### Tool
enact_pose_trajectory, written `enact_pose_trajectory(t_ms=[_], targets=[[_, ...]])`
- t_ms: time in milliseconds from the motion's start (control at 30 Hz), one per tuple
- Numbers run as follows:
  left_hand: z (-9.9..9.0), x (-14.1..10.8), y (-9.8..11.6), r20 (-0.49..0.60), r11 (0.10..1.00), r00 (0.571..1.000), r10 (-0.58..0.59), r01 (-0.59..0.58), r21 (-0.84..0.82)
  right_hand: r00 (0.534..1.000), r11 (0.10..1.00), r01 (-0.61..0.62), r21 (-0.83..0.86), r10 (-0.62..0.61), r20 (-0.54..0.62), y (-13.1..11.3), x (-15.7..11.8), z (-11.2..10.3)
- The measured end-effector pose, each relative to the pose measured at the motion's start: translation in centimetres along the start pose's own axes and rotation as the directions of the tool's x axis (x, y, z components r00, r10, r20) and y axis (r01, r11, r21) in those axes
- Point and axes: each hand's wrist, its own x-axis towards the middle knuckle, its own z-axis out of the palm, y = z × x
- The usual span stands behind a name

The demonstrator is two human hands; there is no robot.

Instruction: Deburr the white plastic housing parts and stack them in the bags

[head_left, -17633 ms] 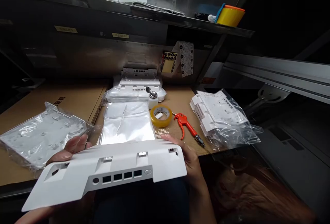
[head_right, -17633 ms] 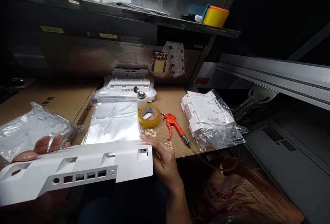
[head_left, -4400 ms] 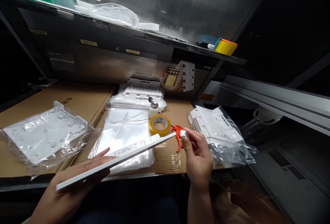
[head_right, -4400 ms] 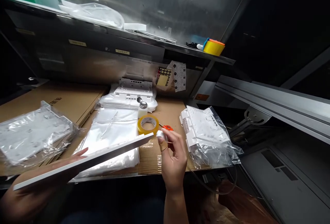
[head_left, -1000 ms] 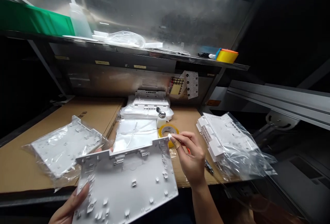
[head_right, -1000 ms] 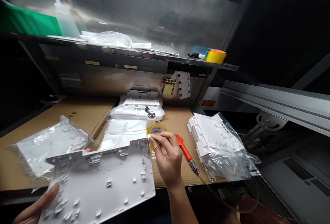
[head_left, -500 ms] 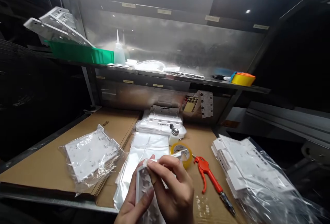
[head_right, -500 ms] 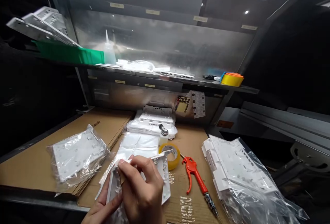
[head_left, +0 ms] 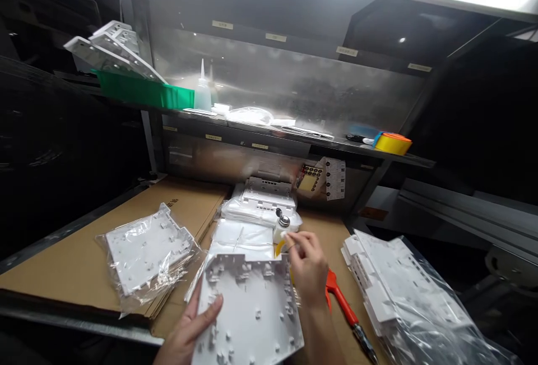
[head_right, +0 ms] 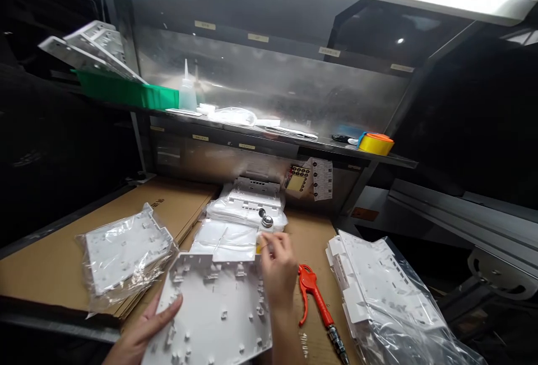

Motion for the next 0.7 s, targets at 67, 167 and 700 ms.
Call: enact_pose_trajectory(t_ms=[67, 167, 700], targets=[[-0.9, -0.3, 1.8, 0.004, 0.999, 1.0, -0.001, 0.002, -0.051, 0.995, 0.992, -0.085, -0.088, 0.089, 0.039, 4.0, 0.8, 1.0], [-2.2, -0.5, 3.8, 0.136, 0.967, 0.991, 0.0, 0.035, -0.253, 0.976, 0.984, -0.096, -0.152, 0.122, 0.178, 7.7, 0.7, 2.3], [-7.6, 0.1, 5.3, 0.352, 0.873, 0.932, 0.087, 0.099, -0.477, 0.71, 0.782, -0.111, -0.614, 0.494, 0.501, 20.9, -5.2, -8.8]])
